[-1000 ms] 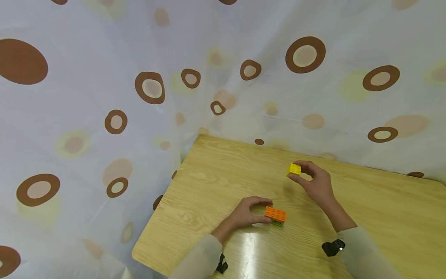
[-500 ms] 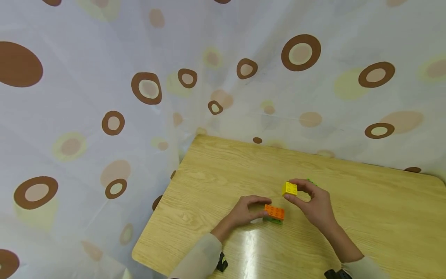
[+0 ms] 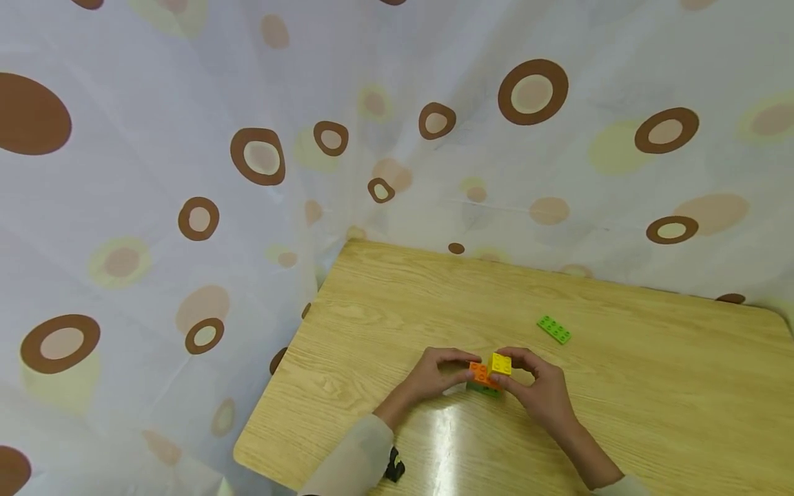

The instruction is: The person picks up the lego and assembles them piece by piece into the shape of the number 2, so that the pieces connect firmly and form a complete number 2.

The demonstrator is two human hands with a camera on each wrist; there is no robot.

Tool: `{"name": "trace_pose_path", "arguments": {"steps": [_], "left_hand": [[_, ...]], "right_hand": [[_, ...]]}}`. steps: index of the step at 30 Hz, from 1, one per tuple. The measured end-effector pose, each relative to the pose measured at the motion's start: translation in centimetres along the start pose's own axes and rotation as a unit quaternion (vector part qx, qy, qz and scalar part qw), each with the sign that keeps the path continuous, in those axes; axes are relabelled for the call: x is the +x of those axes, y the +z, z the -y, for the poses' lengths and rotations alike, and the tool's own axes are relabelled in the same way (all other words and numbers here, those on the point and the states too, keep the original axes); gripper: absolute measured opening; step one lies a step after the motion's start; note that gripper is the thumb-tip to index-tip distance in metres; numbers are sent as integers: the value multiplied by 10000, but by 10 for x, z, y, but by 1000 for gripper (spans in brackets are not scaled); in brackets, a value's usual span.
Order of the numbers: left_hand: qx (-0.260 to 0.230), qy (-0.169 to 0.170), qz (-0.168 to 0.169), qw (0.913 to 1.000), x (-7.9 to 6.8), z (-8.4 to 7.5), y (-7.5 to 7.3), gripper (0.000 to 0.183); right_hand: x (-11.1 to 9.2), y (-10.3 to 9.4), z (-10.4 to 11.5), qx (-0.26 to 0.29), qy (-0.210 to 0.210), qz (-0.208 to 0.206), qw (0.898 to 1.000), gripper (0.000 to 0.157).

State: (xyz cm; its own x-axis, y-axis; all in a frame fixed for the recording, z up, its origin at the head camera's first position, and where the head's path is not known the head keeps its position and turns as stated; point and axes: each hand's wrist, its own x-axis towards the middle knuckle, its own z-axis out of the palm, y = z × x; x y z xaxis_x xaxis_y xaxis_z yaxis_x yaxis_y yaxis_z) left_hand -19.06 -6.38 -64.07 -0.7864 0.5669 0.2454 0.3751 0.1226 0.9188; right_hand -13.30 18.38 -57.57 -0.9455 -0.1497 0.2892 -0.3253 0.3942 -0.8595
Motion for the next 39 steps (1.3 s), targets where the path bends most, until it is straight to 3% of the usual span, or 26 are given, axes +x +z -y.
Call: {"name": "trace_pose_path", "arguments": {"steps": [10, 22, 34, 39], "left_hand": [[189, -102, 13, 9998, 1, -2, -1, 25], [172, -128, 40, 9998, 1, -3, 0, 26], [150, -136, 165, 9997, -1, -3, 6, 27], [23, -67, -64, 10000, 0, -3, 8, 23]], "right_hand": [[-6, 9, -11, -693, -485, -192, 9962, 52], [-6, 10, -12, -706, -926, -181, 9930, 58], [-12, 5, -14, -949, -1010, -139, 9902, 58], [-12, 3, -17, -1138, -924, 48, 9892, 52]]}}
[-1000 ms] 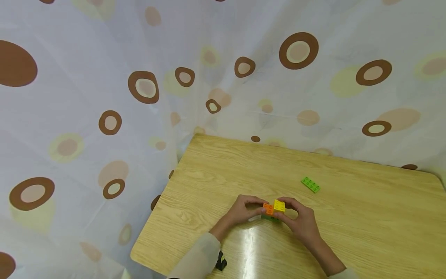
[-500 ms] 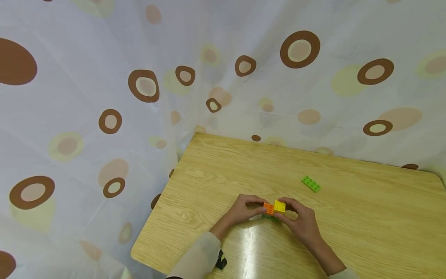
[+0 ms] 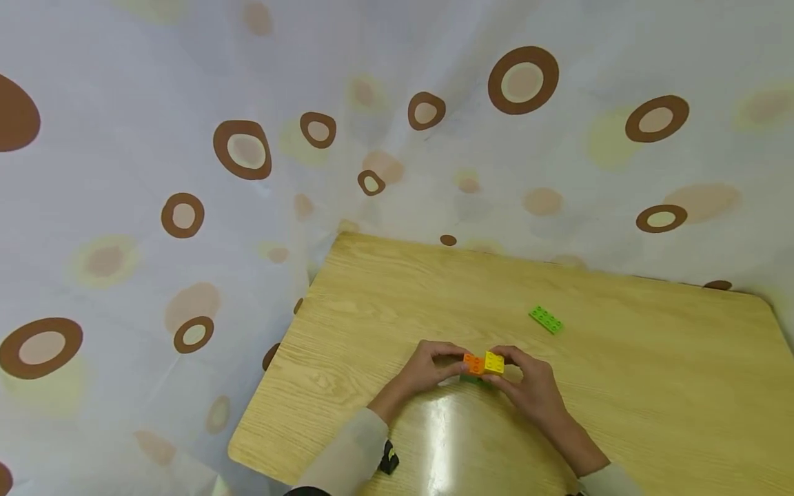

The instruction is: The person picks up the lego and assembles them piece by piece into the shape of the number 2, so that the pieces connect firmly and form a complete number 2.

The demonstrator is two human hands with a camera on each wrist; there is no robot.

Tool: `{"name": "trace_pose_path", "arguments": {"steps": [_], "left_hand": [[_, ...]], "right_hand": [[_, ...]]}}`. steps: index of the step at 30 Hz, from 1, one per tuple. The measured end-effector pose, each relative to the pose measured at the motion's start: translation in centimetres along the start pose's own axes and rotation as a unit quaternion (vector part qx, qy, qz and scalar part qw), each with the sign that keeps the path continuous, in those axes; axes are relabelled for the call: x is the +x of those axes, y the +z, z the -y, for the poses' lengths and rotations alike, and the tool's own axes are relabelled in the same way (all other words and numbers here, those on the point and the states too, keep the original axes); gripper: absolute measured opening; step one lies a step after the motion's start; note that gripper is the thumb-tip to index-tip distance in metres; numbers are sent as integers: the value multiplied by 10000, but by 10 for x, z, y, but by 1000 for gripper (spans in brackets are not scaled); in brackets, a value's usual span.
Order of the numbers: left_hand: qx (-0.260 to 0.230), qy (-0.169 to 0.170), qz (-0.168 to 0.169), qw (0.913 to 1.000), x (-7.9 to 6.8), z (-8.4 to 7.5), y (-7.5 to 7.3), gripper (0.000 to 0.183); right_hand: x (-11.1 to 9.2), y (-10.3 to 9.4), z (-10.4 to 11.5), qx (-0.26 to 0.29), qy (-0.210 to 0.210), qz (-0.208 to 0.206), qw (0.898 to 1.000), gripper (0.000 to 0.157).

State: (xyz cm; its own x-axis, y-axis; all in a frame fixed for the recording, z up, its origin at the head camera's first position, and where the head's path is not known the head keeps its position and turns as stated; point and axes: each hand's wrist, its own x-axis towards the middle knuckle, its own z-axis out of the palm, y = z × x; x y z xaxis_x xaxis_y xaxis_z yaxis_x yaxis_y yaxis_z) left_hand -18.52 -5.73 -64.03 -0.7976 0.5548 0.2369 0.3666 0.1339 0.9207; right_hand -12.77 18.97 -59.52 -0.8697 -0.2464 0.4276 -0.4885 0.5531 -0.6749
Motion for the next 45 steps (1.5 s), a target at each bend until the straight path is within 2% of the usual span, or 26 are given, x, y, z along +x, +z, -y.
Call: {"name": "trace_pose_path", "arguments": {"steps": [4, 7, 12, 16, 19, 22, 25, 29, 34, 40, 45], "left_hand": [[45, 222, 288, 9993, 1, -1, 5, 18], [381, 332, 426, 9978, 1, -3, 8, 18], [383, 98, 289, 9988, 2, -4, 5, 21], [18, -13, 464, 9989, 5, -3, -3, 28], [-171, -47, 732, 9972, 4, -2, -9, 37], [-45, -165, 999, 9949, 2, -3, -14, 48], [331, -234, 1115, 9929, 0, -2, -16, 48], [664, -216, 1011, 9924, 1, -1, -14, 42], [620, -187, 740, 9952, 5, -5, -8, 44], [467, -135, 477, 9977, 6, -11, -4, 58], [493, -55, 238, 9985, 4, -11, -2, 53]], "right_hand": [[-16, 0, -10, -442, 317, 408, 9977, 46], [-25, -3, -16, -603, 341, 554, 9961, 44], [-13, -9, -18, -385, 202, 465, 9980, 49], [-3, -12, -15, -344, 216, 482, 9980, 59], [0, -13, -10, -326, 229, 459, 9982, 61], [0, -12, -6, -309, 302, 439, 9981, 61], [-2, -11, -5, -239, 415, 405, 9980, 60], [-3, -12, -5, -204, 445, 299, 9984, 61], [-1, -15, -8, -252, 268, 183, 9992, 59], [3, -17, -8, -276, 211, 205, 9992, 58], [5, -14, -5, -298, 168, 249, 9991, 55]]}}
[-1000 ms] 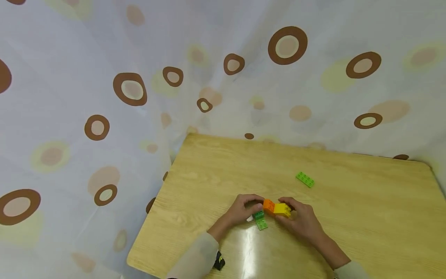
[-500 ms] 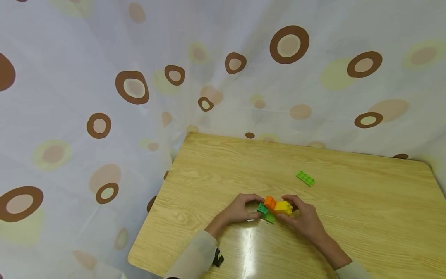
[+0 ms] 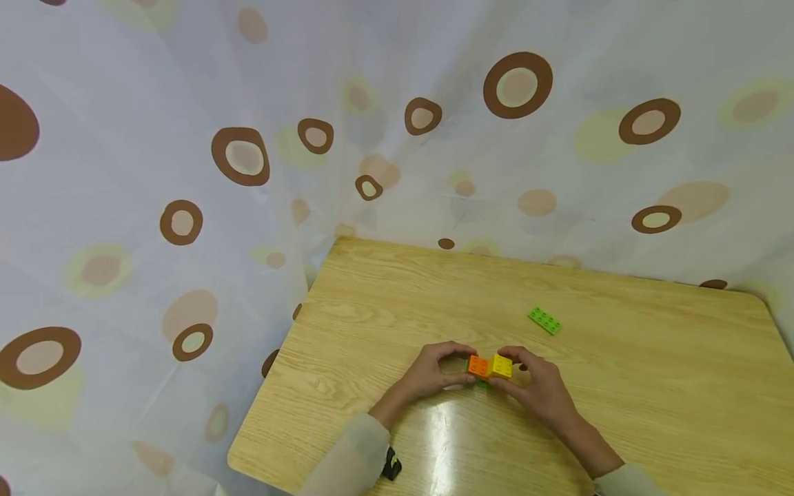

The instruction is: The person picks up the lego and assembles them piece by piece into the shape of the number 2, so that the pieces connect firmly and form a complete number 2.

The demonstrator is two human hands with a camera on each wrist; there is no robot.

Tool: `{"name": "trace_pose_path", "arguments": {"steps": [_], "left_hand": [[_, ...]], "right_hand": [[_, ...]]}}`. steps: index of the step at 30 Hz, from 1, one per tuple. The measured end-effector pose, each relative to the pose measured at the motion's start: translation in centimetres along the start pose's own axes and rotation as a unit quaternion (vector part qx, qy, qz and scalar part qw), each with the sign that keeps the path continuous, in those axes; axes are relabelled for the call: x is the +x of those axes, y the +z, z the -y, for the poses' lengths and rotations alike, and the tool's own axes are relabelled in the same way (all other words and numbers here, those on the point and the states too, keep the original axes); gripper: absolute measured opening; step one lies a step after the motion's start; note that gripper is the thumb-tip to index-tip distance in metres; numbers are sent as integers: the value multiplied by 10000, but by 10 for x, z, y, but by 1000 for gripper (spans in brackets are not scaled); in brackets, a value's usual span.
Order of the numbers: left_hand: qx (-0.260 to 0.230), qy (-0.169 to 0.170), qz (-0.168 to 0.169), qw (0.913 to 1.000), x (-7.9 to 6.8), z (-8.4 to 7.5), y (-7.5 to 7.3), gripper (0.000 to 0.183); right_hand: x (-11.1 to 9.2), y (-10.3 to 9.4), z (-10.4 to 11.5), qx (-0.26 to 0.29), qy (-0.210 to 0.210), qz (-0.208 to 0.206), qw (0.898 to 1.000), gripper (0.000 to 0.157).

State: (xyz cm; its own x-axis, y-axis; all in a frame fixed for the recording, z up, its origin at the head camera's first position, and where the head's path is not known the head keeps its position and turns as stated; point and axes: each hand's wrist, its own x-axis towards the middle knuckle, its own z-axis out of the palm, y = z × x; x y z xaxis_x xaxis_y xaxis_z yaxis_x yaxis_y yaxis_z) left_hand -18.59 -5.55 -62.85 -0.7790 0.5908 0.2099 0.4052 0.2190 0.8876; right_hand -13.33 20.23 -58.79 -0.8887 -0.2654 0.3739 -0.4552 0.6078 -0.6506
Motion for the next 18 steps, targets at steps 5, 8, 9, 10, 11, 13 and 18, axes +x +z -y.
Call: {"name": "trace_pose_path", "arguments": {"steps": [5, 8, 9, 10, 11, 13, 18], "left_hand": [[-3, 16, -131, 9999, 0, 1, 1, 46], [-31, 23, -201, 9998, -1, 1, 2, 41], [-42, 34, -221, 9997, -2, 2, 2, 40], [-36, 57, -248, 9997, -2, 2, 2, 39], [-5, 86, -266, 9996, -2, 3, 2, 38], [-55, 112, -300, 9995, -3, 3, 2, 37], [-381, 85, -299, 9988, -3, 3, 3, 38]], "right_hand": [[2, 1, 3, -68, -25, -27, 10000, 55], [3, 2, 4, -77, -60, -73, 9999, 55], [3, 2, 4, -72, -74, -91, 9999, 55], [3, 3, 5, -71, -90, -103, 9999, 55], [3, 3, 5, -74, -103, -109, 9999, 55], [3, 4, 6, -62, -135, -147, 9998, 54], [4, 5, 8, -28, -123, -196, 9997, 54]]}}
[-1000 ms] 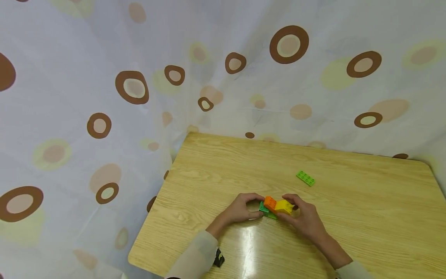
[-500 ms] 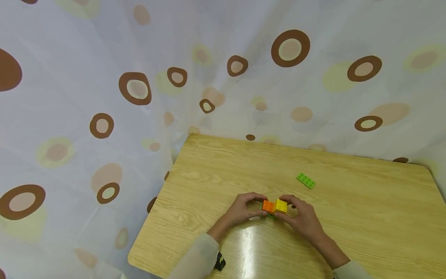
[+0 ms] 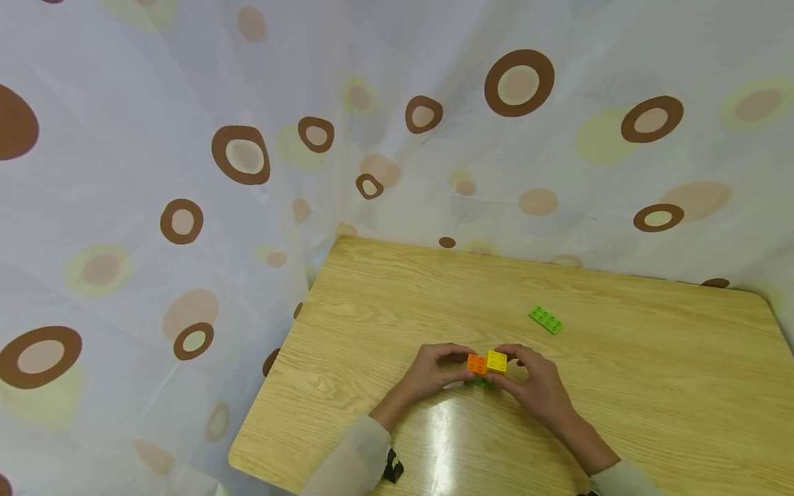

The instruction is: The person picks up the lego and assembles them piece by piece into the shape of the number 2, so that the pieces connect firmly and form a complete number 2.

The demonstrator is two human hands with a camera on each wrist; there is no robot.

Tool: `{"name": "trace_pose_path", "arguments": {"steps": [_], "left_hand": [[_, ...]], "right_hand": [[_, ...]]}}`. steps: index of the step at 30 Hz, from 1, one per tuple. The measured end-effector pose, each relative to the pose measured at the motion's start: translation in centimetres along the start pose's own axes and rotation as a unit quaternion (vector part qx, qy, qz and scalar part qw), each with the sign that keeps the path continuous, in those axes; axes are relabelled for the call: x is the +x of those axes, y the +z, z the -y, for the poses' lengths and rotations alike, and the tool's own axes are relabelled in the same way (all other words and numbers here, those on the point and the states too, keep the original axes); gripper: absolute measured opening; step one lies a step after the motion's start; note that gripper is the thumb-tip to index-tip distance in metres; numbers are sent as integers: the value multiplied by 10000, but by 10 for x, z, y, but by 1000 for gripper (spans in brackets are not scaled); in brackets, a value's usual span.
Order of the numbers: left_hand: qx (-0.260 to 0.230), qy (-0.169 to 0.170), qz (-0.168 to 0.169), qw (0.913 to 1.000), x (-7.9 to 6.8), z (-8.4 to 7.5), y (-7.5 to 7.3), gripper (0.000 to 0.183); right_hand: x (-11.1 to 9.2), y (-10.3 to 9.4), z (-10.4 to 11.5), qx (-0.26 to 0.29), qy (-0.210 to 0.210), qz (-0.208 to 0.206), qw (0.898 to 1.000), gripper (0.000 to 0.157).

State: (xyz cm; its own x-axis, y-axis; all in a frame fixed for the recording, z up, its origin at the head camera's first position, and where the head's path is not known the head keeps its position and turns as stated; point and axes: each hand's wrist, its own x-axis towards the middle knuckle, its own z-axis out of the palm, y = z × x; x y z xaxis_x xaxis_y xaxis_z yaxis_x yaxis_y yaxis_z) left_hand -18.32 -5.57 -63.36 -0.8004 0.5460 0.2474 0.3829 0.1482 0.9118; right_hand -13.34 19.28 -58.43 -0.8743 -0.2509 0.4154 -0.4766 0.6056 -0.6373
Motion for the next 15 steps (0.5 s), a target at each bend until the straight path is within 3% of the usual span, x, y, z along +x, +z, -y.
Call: {"name": "trace_pose_path", "arguments": {"steps": [10, 15], "left_hand": [[204, 70, 169, 9996, 2, -11, -2, 47], [175, 115, 152, 9997, 2, -11, 1, 38]], "right_hand": [[-5, 1, -3, -45, -176, -141, 9997, 56], [-7, 0, -4, -97, -271, -201, 9994, 57]]}}
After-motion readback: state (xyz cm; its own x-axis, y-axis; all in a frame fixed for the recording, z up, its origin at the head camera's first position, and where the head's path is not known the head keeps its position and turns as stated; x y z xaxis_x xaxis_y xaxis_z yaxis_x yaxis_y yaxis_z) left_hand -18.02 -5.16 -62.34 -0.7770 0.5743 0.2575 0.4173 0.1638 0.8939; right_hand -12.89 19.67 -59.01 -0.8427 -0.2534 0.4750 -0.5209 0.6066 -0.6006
